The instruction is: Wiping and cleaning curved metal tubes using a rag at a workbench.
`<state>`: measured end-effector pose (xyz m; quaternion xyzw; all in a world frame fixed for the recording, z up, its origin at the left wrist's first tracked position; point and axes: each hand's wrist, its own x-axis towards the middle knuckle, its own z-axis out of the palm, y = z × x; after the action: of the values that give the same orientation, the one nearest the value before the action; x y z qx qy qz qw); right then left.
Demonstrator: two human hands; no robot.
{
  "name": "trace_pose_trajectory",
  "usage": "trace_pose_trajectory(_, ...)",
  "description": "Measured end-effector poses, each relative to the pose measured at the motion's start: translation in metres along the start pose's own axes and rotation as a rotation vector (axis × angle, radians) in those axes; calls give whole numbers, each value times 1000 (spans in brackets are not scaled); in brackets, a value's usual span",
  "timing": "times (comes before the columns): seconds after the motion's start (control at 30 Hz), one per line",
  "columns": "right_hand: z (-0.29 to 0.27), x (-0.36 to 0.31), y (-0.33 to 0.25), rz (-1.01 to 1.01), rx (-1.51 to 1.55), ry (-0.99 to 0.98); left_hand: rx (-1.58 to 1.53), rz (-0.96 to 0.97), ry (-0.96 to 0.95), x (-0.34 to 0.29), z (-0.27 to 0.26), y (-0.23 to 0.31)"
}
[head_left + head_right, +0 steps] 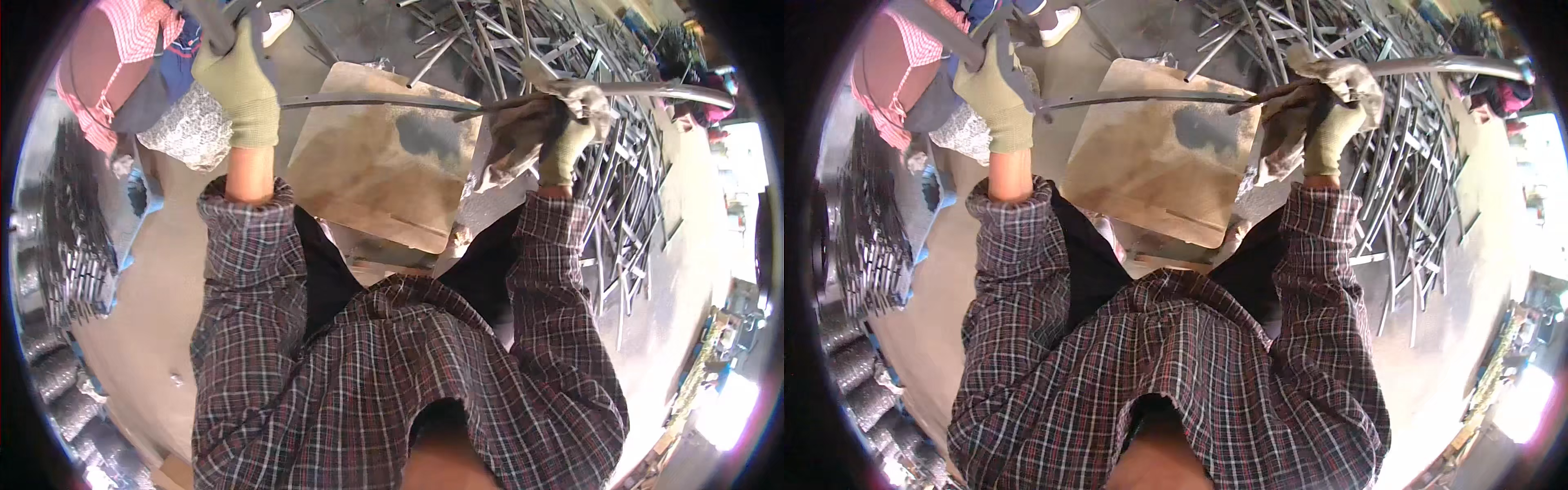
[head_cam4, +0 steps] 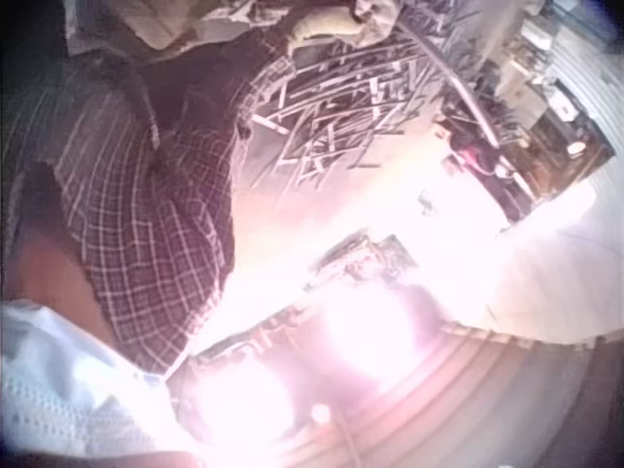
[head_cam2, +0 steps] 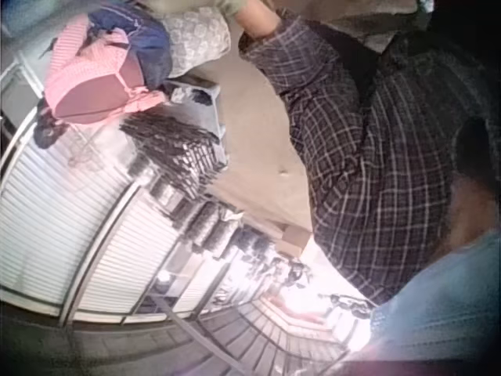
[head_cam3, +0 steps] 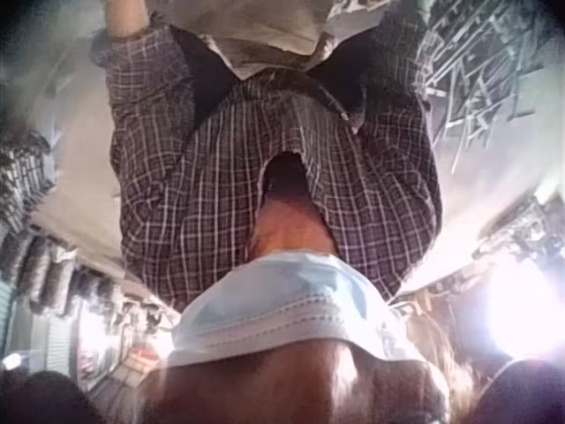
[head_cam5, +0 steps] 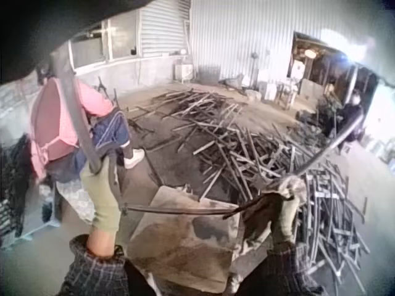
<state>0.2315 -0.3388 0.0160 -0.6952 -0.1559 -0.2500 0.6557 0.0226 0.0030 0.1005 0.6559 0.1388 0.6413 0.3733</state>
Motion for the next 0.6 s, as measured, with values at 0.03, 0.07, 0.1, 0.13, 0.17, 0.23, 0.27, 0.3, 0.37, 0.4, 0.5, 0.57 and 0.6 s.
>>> trace_pose_trajectory(0.03, 2, 8, -17, 10, -48, -40, -210, -189, 21, 3, -15, -24)
trace_pose_trajectory(0.07, 3, 19, -41, -114, -180, -126, -429, -372, 43, 6, -23, -29)
trace_pose_trajectory(0.1, 10, 28, -50, -94, -72, -51, -433, -388, 120, 6, -27, -35)
trace_pose_trajectory(0.13, 14, 39, -61, -80, 25, 34, -448, -389, 148, 9, -25, -38)
trace_pose_trajectory(0.17, 20, 43, -89, -158, -39, 16, -464, -432, 207, 9, -25, -41)
trace_pose_trajectory(0.23, 24, 59, -118, -290, -5, -79, -506, -562, 238, 5, -30, -25)
trace_pose_trajectory(0.27, 29, 53, -149, -277, 69, -134, -518, -551, 264, 8, -35, -34)
trace_pose_trajectory(0.3, 30, 63, -151, -199, 224, -125, -850, -545, 143, 12, -45, -48)
trace_pose_trajectory(0.37, 24, 67, -161, -274, 112, -116, -1205, -676, -56, 17, -70, -70)
trace_pose_trajectory(0.4, 24, 65, -163, -332, 17, -98, -1200, -685, -39, 6, -76, -75)
trace_pose_trajectory(0.5, 38, 113, -158, -503, -138, -38, -616, -463, 408, 18, -27, -23)
trace_pose_trajectory(0.57, 34, 124, -167, -795, -1055, -175, -554, -478, 397, 23, -46, -47)
trace_pose_trajectory(0.6, 36, 108, -171, -546, -601, -325, -430, -435, 393, 21, -56, -60)
